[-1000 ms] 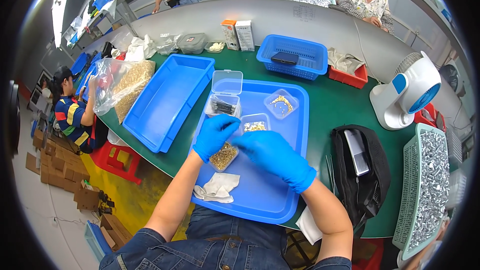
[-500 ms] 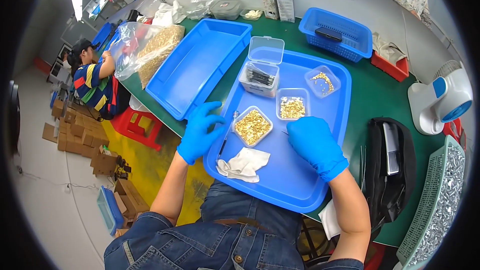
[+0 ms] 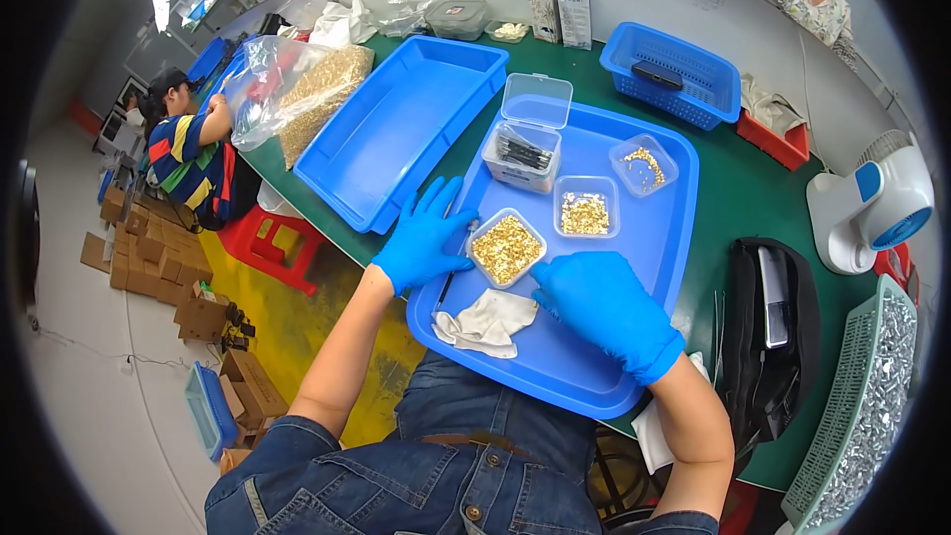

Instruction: Sorting small gold-colored components from a blue tray into a clear plastic container.

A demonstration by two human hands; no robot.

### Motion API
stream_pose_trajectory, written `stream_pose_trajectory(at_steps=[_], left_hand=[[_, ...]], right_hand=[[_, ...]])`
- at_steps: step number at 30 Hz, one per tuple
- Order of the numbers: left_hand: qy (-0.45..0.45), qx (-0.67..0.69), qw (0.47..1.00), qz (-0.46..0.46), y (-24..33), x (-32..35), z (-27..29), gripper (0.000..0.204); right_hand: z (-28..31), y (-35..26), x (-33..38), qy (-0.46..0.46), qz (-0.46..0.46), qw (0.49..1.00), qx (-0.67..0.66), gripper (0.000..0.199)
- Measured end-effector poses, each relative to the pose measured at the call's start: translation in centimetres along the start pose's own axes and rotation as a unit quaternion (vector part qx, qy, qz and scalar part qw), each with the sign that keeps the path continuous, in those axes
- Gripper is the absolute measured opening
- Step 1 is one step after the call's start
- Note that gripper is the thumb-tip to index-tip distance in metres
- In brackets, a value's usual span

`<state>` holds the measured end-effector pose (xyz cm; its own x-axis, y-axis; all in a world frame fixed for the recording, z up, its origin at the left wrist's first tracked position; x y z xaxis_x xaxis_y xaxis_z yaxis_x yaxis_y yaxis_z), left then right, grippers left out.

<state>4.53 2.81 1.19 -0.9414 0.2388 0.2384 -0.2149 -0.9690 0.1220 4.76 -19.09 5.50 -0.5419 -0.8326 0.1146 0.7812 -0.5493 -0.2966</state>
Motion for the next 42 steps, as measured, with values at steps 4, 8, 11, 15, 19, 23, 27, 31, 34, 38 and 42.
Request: stream_pose_trajectory(at_steps=[4, 8, 11, 15, 19, 23, 27, 31, 34, 38, 42], left_hand=[[0.085, 0.006, 0.996, -0.01, -0.7, 1.6, 0.5, 0.071], [0.165, 0.519, 0.839, 0.014, 0.0, 4.3, 1.2, 0.066], [0.097, 0.68, 0.727, -0.011, 3.2, 5.9, 1.1, 0.066], [0.053, 0.714, 0.697, -0.025, 6.3, 6.0, -0.6, 0.062], [0.154, 0.524, 0.837, -0.038, 7.7, 5.8, -0.6, 0.051], [0.153, 0.518, 0.842, -0.007, 7.4, 5.8, -1.5, 0.037], [0.113, 0.679, 0.725, 0.02, 7.1, 6.2, -1.7, 0.028], [0.115, 0.731, 0.672, 0.02, 7.3, 6.2, -1.7, 0.025], [0.117, 0.717, 0.687, 0.022, 7.3, 6.3, -1.5, 0.024], [0.114, 0.684, 0.719, 0.033, 7.3, 6.3, -1.5, 0.026], [0.111, 0.653, 0.748, 0.034, 7.3, 6.3, -1.7, 0.027]], right_hand=[[1.4, 0.1, -0.1, -0.005, -0.007, 1.0, 0.003, 0.017], [1.5, 0.6, 0.0, 0.097, 0.0, 0.992, -0.078, 0.02], [0.6, 0.0, -0.8, 0.124, 0.004, 0.974, -0.189, 0.021], [-0.2, -0.8, -1.9, 0.111, -0.011, 0.915, -0.387, 0.023], [-0.9, -0.6, -1.9, 0.11, -0.008, 0.892, -0.439, 0.024], [-1.0, -0.5, -1.7, 0.105, 0.005, 0.873, -0.477, 0.023], [1.8, 1.7, -0.6, 0.162, -0.023, 0.761, -0.628, 0.022], [1.4, 1.5, -0.9, 0.169, -0.041, 0.708, -0.685, 0.022], [0.7, 0.9, -1.2, 0.122, -0.044, 0.751, -0.648, 0.022], [0.0, 0.1, -1.5, 0.037, -0.038, 0.83, -0.556, 0.022], [-0.4, -0.1, -1.6, 0.032, -0.023, 0.851, -0.524, 0.022]])
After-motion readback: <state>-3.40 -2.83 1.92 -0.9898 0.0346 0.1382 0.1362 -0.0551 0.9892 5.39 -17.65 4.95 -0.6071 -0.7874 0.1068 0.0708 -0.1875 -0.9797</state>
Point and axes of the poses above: each hand's wrist, its own x-axis away from the middle knuckle, its own z-axis out of the back of the hand, y = z × x, the point moved 4 cm from there along -x, towards the middle knuckle, and after that the axes turned 10 degrees about -y, right-handed, at the moved point
